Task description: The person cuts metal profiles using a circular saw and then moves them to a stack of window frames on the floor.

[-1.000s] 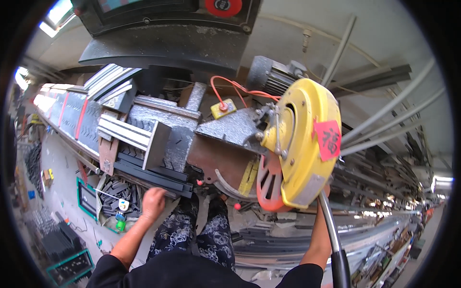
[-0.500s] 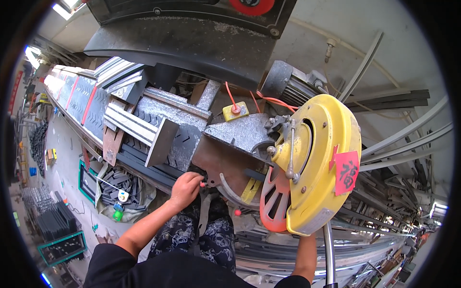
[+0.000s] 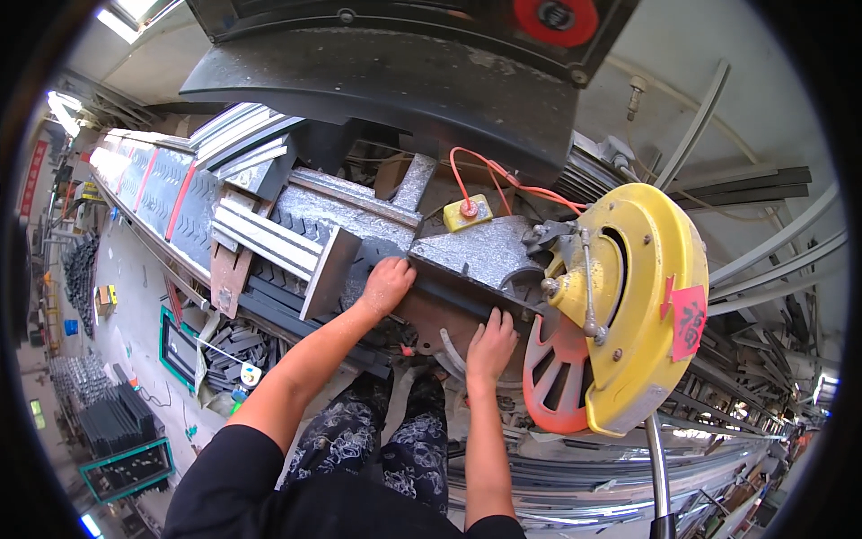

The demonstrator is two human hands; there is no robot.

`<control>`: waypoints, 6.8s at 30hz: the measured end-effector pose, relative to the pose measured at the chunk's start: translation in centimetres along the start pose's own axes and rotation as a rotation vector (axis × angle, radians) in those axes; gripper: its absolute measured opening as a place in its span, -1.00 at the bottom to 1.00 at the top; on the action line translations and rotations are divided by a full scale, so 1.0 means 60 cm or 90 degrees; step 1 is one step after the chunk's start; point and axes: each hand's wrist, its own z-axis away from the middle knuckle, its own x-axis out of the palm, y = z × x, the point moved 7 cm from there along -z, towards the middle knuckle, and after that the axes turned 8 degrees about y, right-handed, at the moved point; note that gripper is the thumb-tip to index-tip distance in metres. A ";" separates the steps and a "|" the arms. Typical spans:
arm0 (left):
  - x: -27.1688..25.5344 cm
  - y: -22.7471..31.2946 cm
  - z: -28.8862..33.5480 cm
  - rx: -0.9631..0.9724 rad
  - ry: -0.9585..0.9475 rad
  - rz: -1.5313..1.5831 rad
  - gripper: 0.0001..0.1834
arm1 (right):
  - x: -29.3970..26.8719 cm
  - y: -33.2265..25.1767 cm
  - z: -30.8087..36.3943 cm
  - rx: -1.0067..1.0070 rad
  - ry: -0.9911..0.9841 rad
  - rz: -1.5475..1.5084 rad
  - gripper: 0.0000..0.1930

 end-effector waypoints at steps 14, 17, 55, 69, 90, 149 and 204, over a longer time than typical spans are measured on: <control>-0.008 -0.081 -0.027 -0.050 0.049 0.080 -0.74 | 0.206 0.051 0.005 0.809 -0.109 -0.757 -0.65; -0.003 -0.076 -0.020 -0.076 -0.006 0.099 -0.66 | 0.205 0.045 0.003 0.846 -0.104 -0.695 -0.62; -0.062 -0.048 0.016 -0.053 0.001 0.077 -0.55 | 0.033 0.826 0.048 0.800 0.333 -0.603 -0.79; -0.031 -0.039 -0.062 -0.078 -0.004 0.131 -0.62 | -0.036 0.774 -0.029 0.779 0.262 -0.493 -0.86; -0.012 -0.049 -0.054 -0.013 -0.031 0.069 -0.61 | -0.798 -0.130 -0.045 -0.265 -0.184 0.055 -0.27; 0.012 -0.077 -0.082 0.031 -0.244 -0.078 -0.21 | -0.278 0.160 0.430 0.510 -0.026 -0.205 -0.69; -0.417 -0.169 0.311 -0.040 0.017 0.173 -0.73 | -0.816 -0.113 -0.050 0.125 -0.176 -0.104 -0.47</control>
